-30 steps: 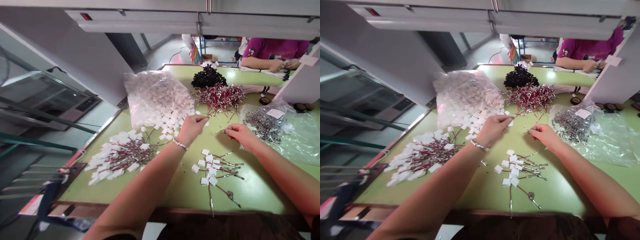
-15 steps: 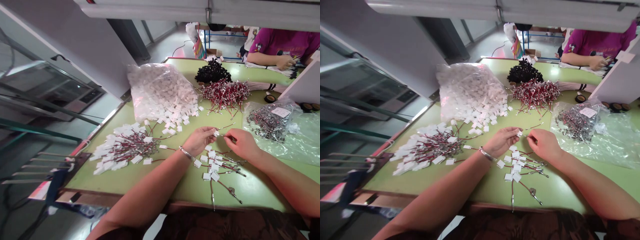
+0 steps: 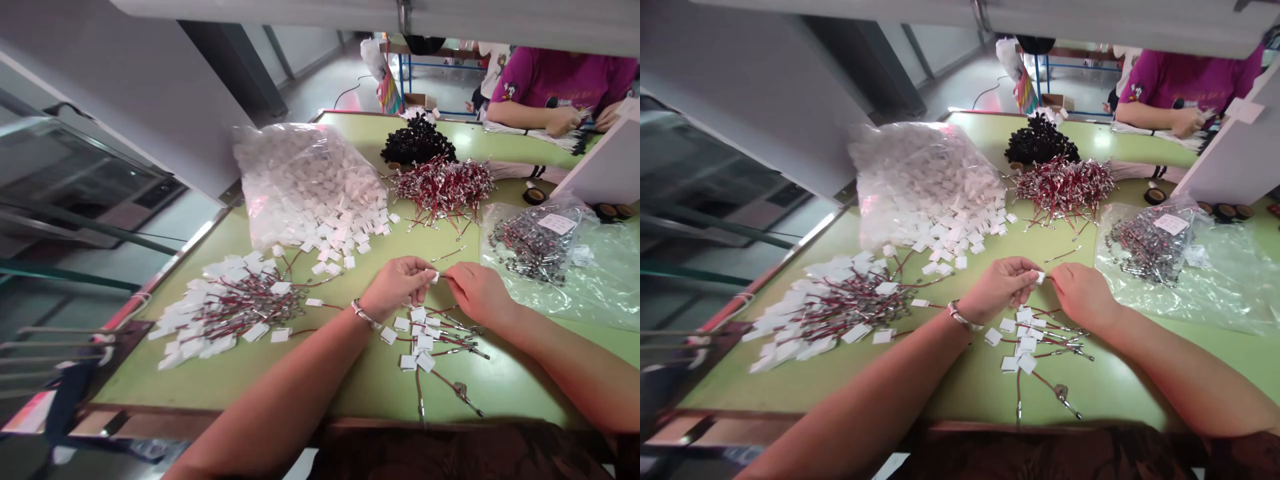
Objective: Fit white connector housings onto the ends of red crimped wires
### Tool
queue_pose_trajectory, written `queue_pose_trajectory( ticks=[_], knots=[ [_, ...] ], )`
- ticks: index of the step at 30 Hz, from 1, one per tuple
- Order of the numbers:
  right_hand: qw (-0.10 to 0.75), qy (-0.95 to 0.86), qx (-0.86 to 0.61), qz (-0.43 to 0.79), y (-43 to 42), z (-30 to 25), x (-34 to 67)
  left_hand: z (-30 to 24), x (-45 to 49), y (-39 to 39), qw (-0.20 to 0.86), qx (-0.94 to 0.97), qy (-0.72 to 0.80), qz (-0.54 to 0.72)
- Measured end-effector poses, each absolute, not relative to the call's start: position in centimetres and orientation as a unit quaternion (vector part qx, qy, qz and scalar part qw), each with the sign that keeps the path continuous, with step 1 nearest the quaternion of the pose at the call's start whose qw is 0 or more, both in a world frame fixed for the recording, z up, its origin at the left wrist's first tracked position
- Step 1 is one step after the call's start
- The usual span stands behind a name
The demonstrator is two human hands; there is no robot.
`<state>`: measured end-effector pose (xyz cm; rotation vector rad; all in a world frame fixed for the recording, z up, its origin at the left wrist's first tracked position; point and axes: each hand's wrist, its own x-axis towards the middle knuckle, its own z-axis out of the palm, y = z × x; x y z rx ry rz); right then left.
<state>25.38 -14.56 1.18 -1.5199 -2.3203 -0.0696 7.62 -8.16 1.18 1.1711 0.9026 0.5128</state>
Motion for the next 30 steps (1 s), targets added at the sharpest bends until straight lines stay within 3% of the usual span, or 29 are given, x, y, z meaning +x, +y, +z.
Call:
queue_pose_trajectory(
  ticks=[5, 14, 16, 19, 22, 30],
  knots=[
    [0.176, -0.819, -0.545, 0.017, -14.7, 0.9, 25.6, 1.0, 8.0, -8.7, 0.724, 0.528, 0.387, 0.220],
    [0.161, -0.801, -0.575, 0.048, -14.5, 1.8, 25.2, 1.8, 7.4, -7.9, 0.648, 0.620, 0.386, 0.216],
    [0.187, -0.773, -0.604, 0.052, -14.0, 3.1, 26.5, 2.0, 6.9, -7.4, 0.588, 0.658, 0.416, 0.218],
    [0.255, -0.695, -0.667, 0.080, -13.0, 5.5, 30.4, 2.5, 6.2, -7.3, 0.373, 0.770, 0.484, 0.185],
    [0.173, -0.664, -0.721, 0.102, -12.5, 7.1, 34.7, 2.8, 5.7, -7.5, 0.235, 0.838, 0.479, 0.116],
    [-0.037, -0.624, -0.779, 0.042, -11.4, 3.6, 35.0, 2.4, 7.0, -8.2, 0.164, 0.902, 0.391, 0.085]
  ],
)
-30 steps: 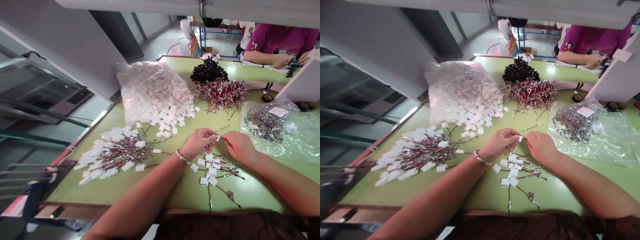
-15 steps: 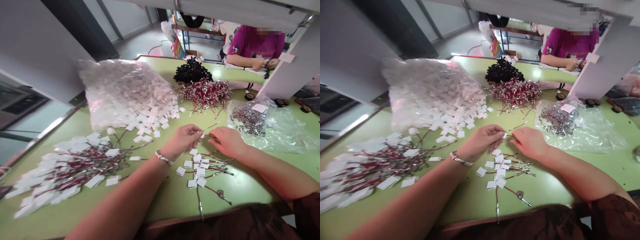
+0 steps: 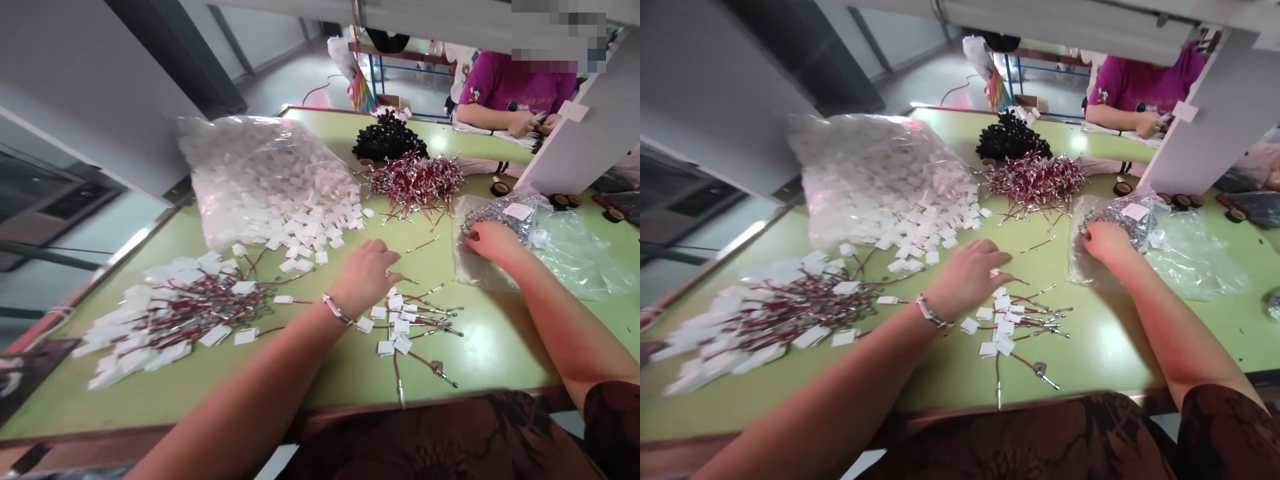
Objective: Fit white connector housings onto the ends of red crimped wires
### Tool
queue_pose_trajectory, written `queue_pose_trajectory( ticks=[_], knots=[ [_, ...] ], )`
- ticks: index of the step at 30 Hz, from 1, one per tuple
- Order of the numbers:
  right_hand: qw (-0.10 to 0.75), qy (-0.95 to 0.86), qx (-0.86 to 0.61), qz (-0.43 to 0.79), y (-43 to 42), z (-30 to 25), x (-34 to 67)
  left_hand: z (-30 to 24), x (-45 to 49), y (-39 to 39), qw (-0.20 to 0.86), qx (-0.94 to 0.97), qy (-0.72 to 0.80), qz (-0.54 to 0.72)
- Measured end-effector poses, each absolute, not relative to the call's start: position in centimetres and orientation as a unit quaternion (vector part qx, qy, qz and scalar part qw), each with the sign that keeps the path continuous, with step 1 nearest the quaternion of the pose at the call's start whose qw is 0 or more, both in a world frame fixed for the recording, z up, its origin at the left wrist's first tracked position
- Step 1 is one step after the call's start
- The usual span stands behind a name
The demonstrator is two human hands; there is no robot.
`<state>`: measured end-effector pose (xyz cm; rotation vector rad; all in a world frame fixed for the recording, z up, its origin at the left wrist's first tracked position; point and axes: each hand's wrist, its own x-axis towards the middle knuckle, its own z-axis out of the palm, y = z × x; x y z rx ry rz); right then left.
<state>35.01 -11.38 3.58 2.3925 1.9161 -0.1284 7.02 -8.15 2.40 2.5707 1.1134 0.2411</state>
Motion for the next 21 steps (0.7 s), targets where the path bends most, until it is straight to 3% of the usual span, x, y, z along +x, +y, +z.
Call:
queue_pose_trajectory(
  ticks=[5, 9, 13, 21],
  knots=[
    [0.041, 0.628, 0.777, -0.015, -11.0, 2.7, 34.0, 0.8, 8.9, -7.9, 0.256, 0.914, 0.302, 0.087],
    [-0.101, 0.651, 0.752, -0.029, -11.7, 4.6, 33.0, 0.7, 10.0, -7.3, 0.351, 0.847, 0.353, 0.188],
    [-0.273, 0.686, 0.657, -0.151, -12.7, 4.3, 29.8, 1.0, 10.8, -6.5, 0.517, 0.698, 0.418, 0.265],
    [-0.352, 0.686, 0.615, -0.167, -13.2, 0.8, 27.1, 0.3, 10.5, -6.6, 0.598, 0.639, 0.411, 0.256]
  ],
)
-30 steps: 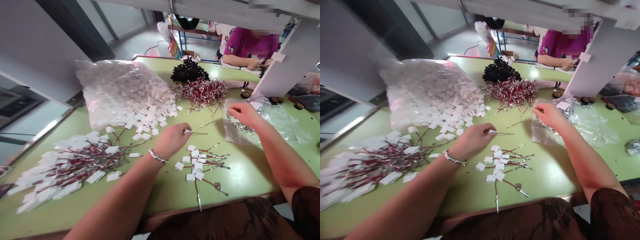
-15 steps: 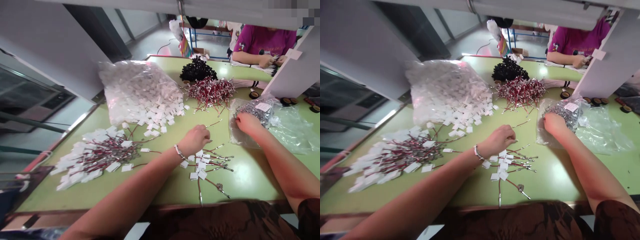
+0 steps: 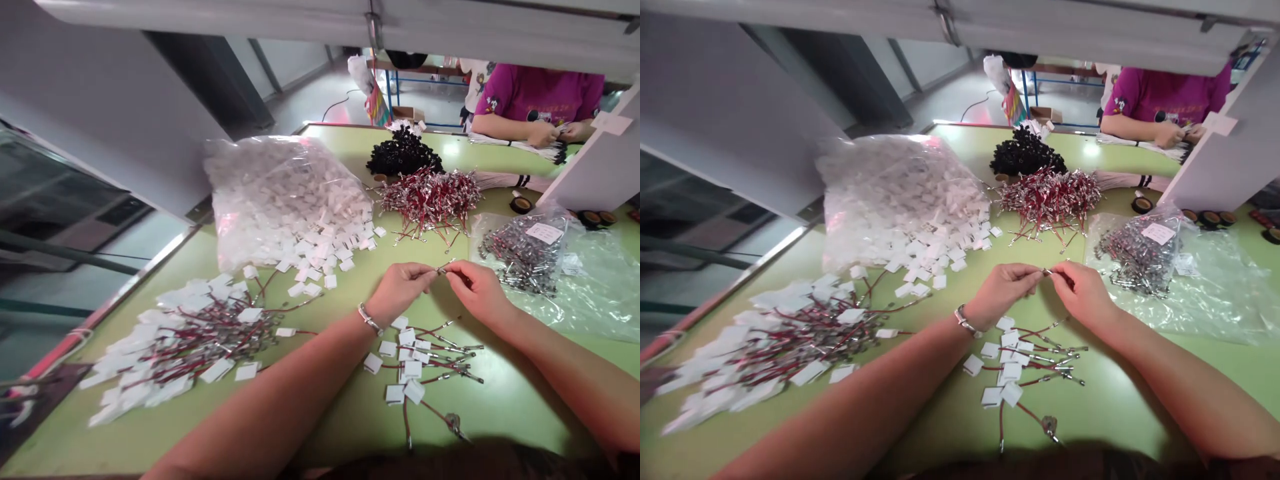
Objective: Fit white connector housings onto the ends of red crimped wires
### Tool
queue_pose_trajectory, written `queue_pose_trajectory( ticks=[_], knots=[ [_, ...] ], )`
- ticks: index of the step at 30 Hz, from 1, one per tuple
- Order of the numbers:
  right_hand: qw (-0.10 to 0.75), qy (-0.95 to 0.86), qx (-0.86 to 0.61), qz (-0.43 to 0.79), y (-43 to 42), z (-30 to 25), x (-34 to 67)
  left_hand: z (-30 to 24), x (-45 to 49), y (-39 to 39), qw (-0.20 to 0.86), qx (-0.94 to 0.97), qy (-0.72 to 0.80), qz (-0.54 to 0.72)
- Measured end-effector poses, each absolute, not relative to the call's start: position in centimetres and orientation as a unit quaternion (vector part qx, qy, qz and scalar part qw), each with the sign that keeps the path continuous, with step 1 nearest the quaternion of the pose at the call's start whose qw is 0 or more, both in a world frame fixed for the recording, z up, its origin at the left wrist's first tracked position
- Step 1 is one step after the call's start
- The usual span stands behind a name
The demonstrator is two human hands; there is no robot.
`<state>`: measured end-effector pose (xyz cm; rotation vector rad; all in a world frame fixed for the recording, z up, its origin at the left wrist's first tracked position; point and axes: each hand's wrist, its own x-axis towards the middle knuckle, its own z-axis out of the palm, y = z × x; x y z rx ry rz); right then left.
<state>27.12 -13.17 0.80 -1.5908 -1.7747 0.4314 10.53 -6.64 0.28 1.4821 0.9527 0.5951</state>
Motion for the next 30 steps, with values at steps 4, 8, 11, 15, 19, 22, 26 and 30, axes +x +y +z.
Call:
queue_pose_trajectory(
  ticks=[4, 8, 11, 15, 19, 22, 26, 30],
  knots=[
    [0.343, -0.698, -0.603, 0.175, -13.3, 0.8, 27.2, 0.8, 10.3, -6.7, 0.605, 0.648, 0.388, 0.252],
    [0.349, -0.690, -0.610, 0.173, -13.4, 1.2, 27.2, 1.0, 10.4, -6.7, 0.601, 0.652, 0.386, 0.255],
    [0.345, -0.702, -0.601, 0.166, -13.2, 1.3, 27.5, 0.8, 10.4, -6.6, 0.595, 0.665, 0.382, 0.240],
    [0.297, -0.741, -0.579, 0.164, -13.1, 1.7, 27.7, 0.3, 10.1, -6.4, 0.498, 0.757, 0.354, 0.230],
    [0.234, -0.694, -0.625, 0.271, -13.1, 2.2, 27.4, -0.2, 9.5, -6.5, 0.338, 0.870, 0.273, 0.233],
    [0.198, -0.633, -0.651, 0.370, -13.2, 3.0, 27.6, 0.1, 9.4, -6.6, 0.291, 0.903, 0.244, 0.202],
    [0.114, -0.674, -0.603, 0.411, -13.4, 4.3, 27.9, 1.3, 10.3, -6.1, 0.330, 0.908, 0.205, 0.158],
    [-0.009, -0.764, -0.558, 0.325, -13.6, 5.6, 27.5, 0.9, 11.8, -5.4, 0.226, 0.895, 0.331, 0.194]
  ],
)
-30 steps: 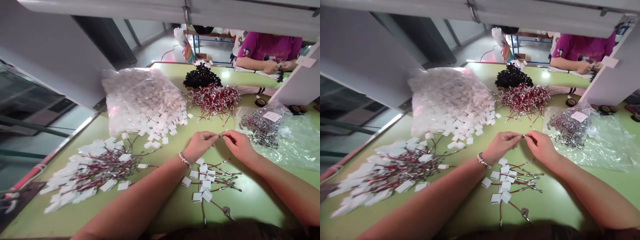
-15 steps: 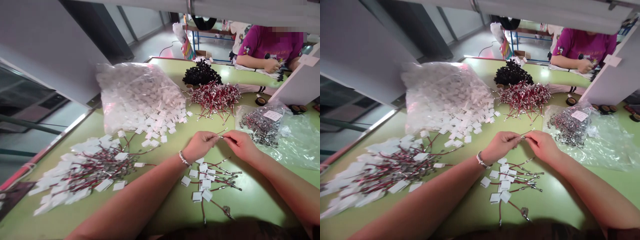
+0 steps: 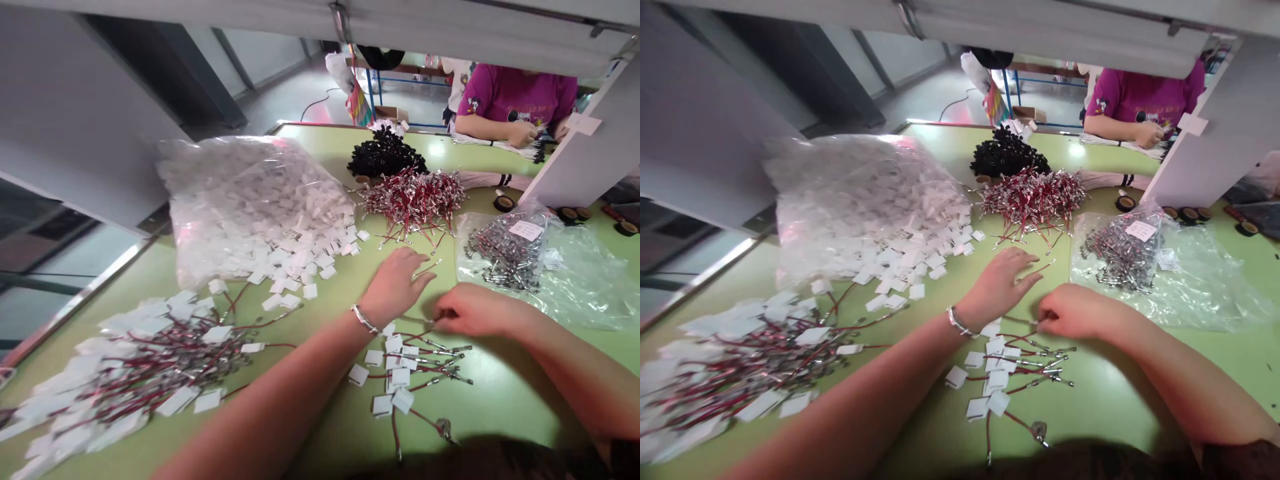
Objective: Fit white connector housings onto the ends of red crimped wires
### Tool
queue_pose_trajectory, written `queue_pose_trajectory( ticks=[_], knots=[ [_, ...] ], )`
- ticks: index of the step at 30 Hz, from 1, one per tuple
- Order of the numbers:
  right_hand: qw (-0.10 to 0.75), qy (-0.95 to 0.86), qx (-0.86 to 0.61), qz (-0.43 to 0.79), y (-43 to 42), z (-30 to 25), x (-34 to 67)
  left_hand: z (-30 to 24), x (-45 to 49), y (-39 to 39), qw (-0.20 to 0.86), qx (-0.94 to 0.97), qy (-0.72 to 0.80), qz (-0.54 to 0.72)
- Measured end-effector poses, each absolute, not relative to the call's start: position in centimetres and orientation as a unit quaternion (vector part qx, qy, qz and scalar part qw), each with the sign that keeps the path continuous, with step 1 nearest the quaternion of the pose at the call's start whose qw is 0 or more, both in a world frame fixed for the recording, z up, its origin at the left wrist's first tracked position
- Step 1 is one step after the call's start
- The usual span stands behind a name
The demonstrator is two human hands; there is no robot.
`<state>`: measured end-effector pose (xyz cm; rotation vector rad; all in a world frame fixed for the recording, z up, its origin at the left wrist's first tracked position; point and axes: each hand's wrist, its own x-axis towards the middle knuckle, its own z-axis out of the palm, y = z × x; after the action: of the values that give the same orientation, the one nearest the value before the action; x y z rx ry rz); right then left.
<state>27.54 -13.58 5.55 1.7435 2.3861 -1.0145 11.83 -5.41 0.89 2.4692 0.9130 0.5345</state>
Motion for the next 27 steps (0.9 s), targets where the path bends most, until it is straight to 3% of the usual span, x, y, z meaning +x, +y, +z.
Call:
queue_pose_trajectory(
  ticks=[3, 7, 11, 19, 23, 27],
  knots=[
    [0.021, 0.784, 0.566, -0.253, -13.2, 6.4, 28.9, -0.1, 12.1, -5.1, 0.143, 0.908, 0.373, 0.125],
    [0.070, 0.718, 0.679, -0.137, -12.2, 6.6, 33.9, -0.2, 10.8, -4.5, 0.141, 0.912, 0.378, 0.067],
    [0.129, 0.710, 0.677, -0.141, -11.1, 5.0, 37.2, 0.6, 10.2, -4.3, 0.163, 0.908, 0.378, 0.077],
    [0.058, 0.737, 0.666, -0.100, -10.5, 3.8, 35.6, -0.5, 13.2, -5.9, 0.195, 0.897, 0.382, 0.106],
    [-0.028, 0.690, 0.718, -0.088, -10.8, 3.9, 33.6, -0.3, 12.1, -5.5, 0.277, 0.852, 0.413, 0.162],
    [-0.019, 0.695, 0.716, -0.054, -10.8, 4.0, 33.8, 0.1, 11.1, -5.0, 0.359, 0.811, 0.428, 0.174]
  ],
)
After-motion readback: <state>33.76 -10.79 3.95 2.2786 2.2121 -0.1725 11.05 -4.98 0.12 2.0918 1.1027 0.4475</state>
